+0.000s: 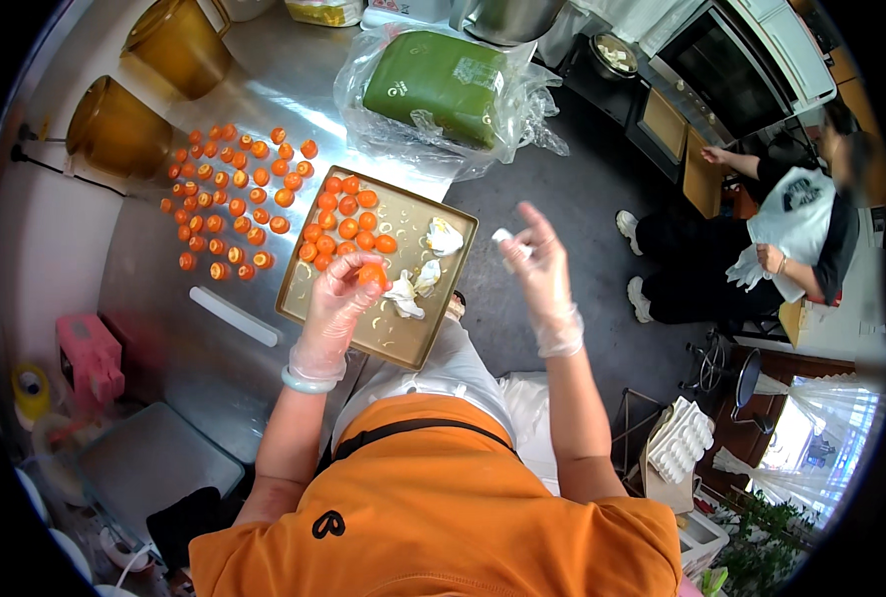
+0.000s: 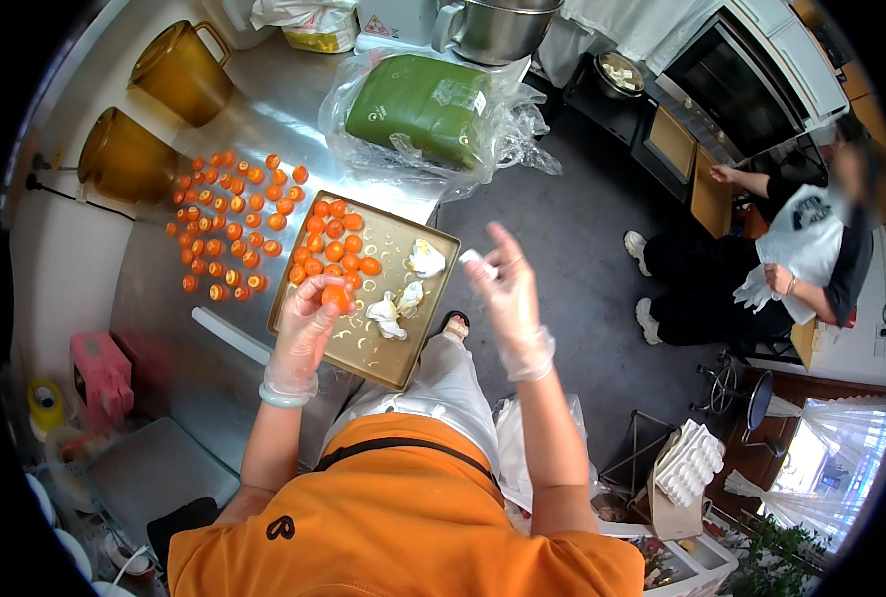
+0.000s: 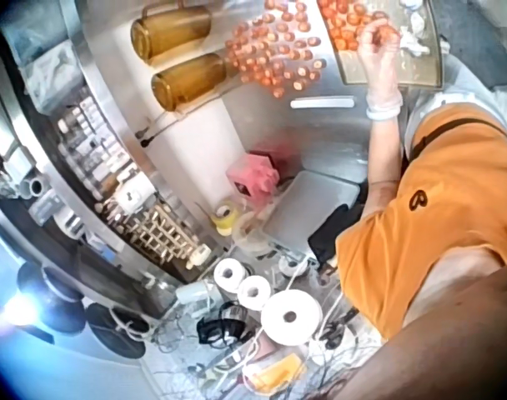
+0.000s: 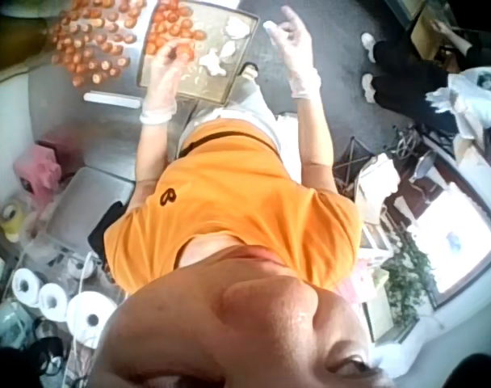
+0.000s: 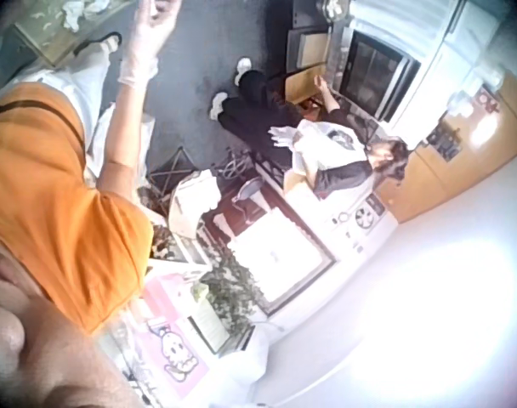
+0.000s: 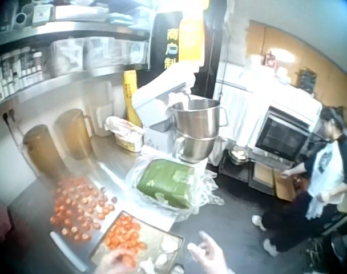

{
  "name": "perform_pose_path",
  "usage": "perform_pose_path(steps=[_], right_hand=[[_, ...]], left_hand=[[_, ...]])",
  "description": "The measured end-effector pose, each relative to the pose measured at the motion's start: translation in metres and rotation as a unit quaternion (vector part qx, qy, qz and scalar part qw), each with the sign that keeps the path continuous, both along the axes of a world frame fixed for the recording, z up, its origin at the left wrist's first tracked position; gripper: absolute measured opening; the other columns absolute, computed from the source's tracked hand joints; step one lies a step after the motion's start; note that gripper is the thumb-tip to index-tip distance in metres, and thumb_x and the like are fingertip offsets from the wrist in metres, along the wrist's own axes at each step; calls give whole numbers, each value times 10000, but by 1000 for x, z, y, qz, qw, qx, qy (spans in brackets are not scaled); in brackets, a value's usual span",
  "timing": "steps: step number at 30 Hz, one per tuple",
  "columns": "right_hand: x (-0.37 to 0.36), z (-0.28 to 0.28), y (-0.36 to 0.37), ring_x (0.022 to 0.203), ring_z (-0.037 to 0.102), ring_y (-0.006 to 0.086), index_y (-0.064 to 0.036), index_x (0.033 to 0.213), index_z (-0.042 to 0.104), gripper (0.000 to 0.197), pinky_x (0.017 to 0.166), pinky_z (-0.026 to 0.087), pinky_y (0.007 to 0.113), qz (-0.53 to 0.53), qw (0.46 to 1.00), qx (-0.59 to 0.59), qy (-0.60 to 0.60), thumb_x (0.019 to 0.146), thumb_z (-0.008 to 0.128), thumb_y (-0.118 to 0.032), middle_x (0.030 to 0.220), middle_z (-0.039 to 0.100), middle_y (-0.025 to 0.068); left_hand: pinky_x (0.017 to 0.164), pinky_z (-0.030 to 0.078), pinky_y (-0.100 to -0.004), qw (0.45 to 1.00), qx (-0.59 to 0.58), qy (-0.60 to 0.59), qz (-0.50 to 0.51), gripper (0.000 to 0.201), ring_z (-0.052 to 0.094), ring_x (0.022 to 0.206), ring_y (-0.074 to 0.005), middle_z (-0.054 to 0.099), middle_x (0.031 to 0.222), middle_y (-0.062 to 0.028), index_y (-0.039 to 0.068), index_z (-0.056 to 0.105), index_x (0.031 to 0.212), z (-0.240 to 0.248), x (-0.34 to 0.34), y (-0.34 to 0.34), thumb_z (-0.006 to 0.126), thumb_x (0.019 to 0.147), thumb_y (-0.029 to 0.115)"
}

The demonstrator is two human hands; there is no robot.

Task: The person uses a small white cloth to clean individual orange spheres by hand and then places them onto a metal tray in organized rows.

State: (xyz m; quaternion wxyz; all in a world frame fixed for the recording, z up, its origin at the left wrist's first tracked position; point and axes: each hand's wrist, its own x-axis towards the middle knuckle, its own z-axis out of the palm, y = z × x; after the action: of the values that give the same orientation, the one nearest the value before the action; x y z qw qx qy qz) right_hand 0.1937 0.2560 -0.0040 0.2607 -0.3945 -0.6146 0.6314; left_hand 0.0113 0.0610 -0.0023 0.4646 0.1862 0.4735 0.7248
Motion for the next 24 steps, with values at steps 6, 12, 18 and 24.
perform_pose_path(steps=[6, 12, 18, 24], right_hand=[[-15, 50, -56, 754, 520, 94, 45, 897, 654, 65, 641, 448, 231, 25, 995, 92, 23, 861, 628, -3, 860, 545, 46], [-39, 64, -78, 734, 575, 193, 3, 901, 657, 149, 653, 462, 285, 80, 946, 312, 21, 762, 708, 23, 805, 579, 88], [-58, 55, -93, 675, 587, 228, -39, 892, 660, 259, 577, 482, 316, 136, 885, 445, 20, 658, 752, 24, 779, 563, 76], [-54, 50, -85, 676, 582, 220, -41, 888, 661, 240, 578, 477, 316, 108, 892, 438, -9, 675, 745, 30, 779, 563, 70]], left_hand=[[851, 461, -313, 891, -81, 446, -7, 348, 601, 966, -212, 638, 986, -118, -7, 620, 1041, 23, 4, 17, 764, 729, 52], [739, 503, -338, 865, -47, 497, 37, 342, 625, 854, -304, 629, 936, -131, 7, 584, 985, 29, 10, 16, 772, 703, 54], [700, 500, -330, 868, -36, 493, 49, 351, 628, 814, -292, 621, 903, -139, 4, 586, 982, 29, 11, 9, 764, 681, 28], [680, 489, -339, 895, -39, 443, 41, 273, 620, 775, -291, 615, 855, -138, 1, 588, 953, 33, 9, 4, 736, 726, 38]])
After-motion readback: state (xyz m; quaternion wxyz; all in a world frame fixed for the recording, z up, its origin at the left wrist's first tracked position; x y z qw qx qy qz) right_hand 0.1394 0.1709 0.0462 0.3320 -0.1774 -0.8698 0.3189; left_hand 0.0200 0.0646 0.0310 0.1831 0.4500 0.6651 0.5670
